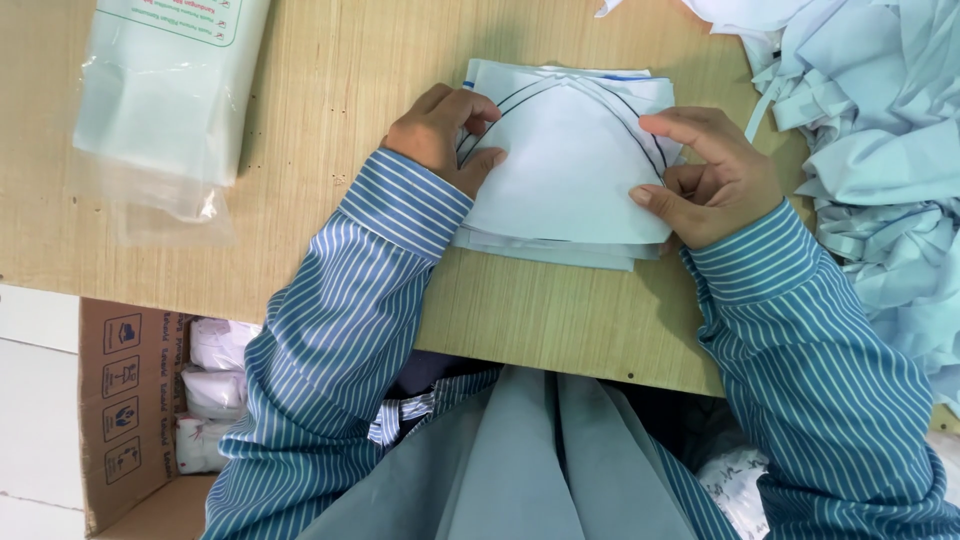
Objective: The person picks up white fabric pieces from a pile, aligns them, folds them, and places them onto a stack on a wooden table.
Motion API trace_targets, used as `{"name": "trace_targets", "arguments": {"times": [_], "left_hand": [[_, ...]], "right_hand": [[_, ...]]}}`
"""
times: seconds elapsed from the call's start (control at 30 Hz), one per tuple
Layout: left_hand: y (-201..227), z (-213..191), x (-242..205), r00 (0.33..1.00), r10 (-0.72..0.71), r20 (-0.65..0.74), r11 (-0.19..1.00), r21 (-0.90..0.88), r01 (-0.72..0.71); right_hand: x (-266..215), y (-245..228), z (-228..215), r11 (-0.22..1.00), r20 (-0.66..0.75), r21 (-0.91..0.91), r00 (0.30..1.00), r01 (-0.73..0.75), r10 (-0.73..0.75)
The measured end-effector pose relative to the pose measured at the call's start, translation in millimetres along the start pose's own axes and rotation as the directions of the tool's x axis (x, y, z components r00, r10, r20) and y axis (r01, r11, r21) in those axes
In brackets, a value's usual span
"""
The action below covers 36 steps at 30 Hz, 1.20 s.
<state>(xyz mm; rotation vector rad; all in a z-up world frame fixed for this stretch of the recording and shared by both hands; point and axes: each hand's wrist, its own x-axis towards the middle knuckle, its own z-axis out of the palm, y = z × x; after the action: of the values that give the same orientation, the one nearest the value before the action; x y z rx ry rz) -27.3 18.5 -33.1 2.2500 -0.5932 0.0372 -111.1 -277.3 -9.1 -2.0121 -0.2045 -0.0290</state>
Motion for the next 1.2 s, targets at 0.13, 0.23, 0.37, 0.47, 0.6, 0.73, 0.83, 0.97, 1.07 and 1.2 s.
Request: {"name": "trace_targets", "arguments": {"times": [0.13,0.23,0.37,0.47,0.6,0.73,0.83,0.97,1.07,1.2], "left_hand": [[-5,4,0,1.0,0.02,-0.012,0.998,0.059,-0.02],[5,-4,-3,0.996,0.08,-0.043,0.994,0.077,-0.076],[23,-26,-14,0.942,0.31,-0.127,0.948,0.115,-0.297],[23,-32,-27,0.871,0.489,-0.052,0.871,0.082,-0.484],[9,-27,-43,0.854,0.516,0.065,0.841,0.154,-0.519],[6,-34,-45,0.858,0.472,0.204,0.875,0.016,-0.485],[4,-30,-41,0.848,0.498,0.18,0.856,0.058,-0.514],[-6,-11,-44,0.807,0.591,0.017,0.784,0.223,-0.579],[0,-4,-40,0.781,0.621,-0.07,0.755,0.321,-0.572],[7,-6,-44,0.802,0.597,-0.036,0.755,0.363,-0.546]], "right_hand": [[0,14,-5,0.966,0.018,-0.238,0.995,0.1,-0.099],[-2,24,-10,0.892,-0.036,-0.396,0.967,0.218,-0.252],[-2,21,-10,0.816,-0.038,-0.463,0.911,0.347,-0.41],[0,11,2,0.793,0.058,-0.356,0.859,0.494,-0.509],[-2,6,17,0.76,0.138,-0.272,0.806,0.589,-0.575],[-6,2,23,0.873,0.139,-0.247,0.907,0.42,-0.397],[-5,2,19,0.876,0.182,-0.281,0.918,0.392,-0.352],[-6,8,19,0.86,0.232,-0.341,0.92,0.38,-0.315],[-6,6,20,0.846,0.244,-0.381,0.923,0.372,-0.296],[-6,1,19,0.845,0.247,-0.381,0.921,0.377,-0.3]]}}
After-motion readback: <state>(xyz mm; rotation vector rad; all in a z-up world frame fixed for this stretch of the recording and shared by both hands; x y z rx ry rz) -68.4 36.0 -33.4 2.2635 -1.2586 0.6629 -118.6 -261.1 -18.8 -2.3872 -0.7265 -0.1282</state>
